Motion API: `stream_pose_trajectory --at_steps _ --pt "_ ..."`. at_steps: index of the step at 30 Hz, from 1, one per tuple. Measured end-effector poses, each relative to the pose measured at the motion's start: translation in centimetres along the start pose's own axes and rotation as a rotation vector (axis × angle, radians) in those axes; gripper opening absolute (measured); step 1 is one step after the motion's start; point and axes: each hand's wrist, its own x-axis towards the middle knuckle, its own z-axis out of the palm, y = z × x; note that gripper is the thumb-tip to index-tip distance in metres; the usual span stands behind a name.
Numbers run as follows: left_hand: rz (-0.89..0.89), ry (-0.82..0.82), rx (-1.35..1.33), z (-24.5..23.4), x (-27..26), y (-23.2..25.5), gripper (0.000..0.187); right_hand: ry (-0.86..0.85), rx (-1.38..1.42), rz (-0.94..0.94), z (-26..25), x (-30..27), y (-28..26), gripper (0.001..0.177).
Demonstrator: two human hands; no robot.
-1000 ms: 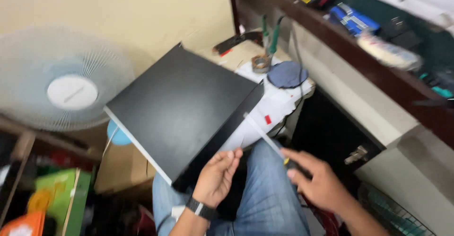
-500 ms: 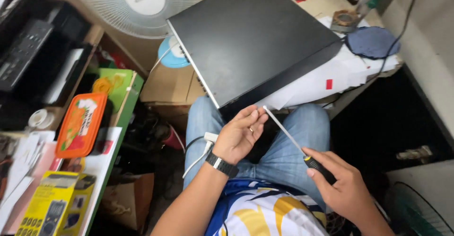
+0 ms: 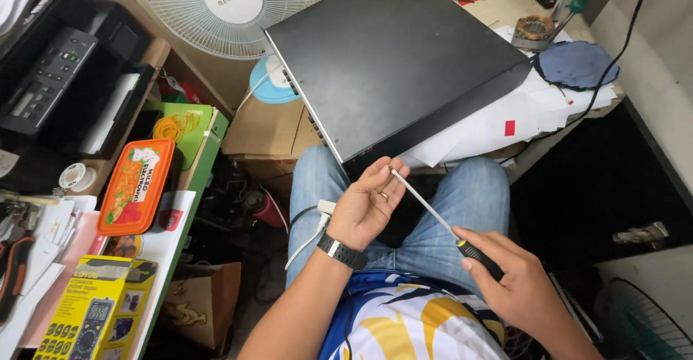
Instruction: The person uses a screwdriver to remove screws from the side of a black stereo receiver while sitting on the floor. They then rotate the device to show the front panel and continue to manipulate the unit.
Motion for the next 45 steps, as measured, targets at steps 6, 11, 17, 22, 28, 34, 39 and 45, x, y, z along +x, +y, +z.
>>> stream_pose_trajectory --at_steps 6,11,17,22,28,34,39,45 --pt "0.047 0.018 0.059 -0.3 0.1 -0.7 0.029 -0.030 -0.056 0.100 -0.3 -0.1 -0.6 0.056" --pt "0.134 0.054 0.127 -1.1 0.7 -1.7 0.029 -0.059 -0.182 0.084 0.6 -0.2 0.5 0.057" --pt "0.135 0.084 0.116 -1.4 0.9 -1.5 0.016 -0.041 -0.031 0.139 1.5 -0.2 -0.2 0.056" --pt "0.098 0.028 0.131 -2.4 1.2 -1.3 0.013 -0.073 0.065 0.272 2.6 0.5 -1.5 0.054" --pt "0.096 0.210 0.206 -2.6 0.3 -1.9 0.011 -0.159 0.042 0.369 3.8 0.9 -1.5 0.056" --pt "0.100 0.224 0.210 -1.8 -1.8 -2.1 0.023 -0.166 0.031 0.319 3.6 0.5 -1.3 0.055" --pt "0.109 0.210 0.168 -2.5 -1.1 -3.0 0.028 -0.174 0.008 0.379 3.3 0.3 -1.1 0.057" --pt "0.071 0.219 0.232 0.3 -2.0 -3.2 0.042 -0.112 0.008 0.327 2.1 0.0 -0.6 0.053"
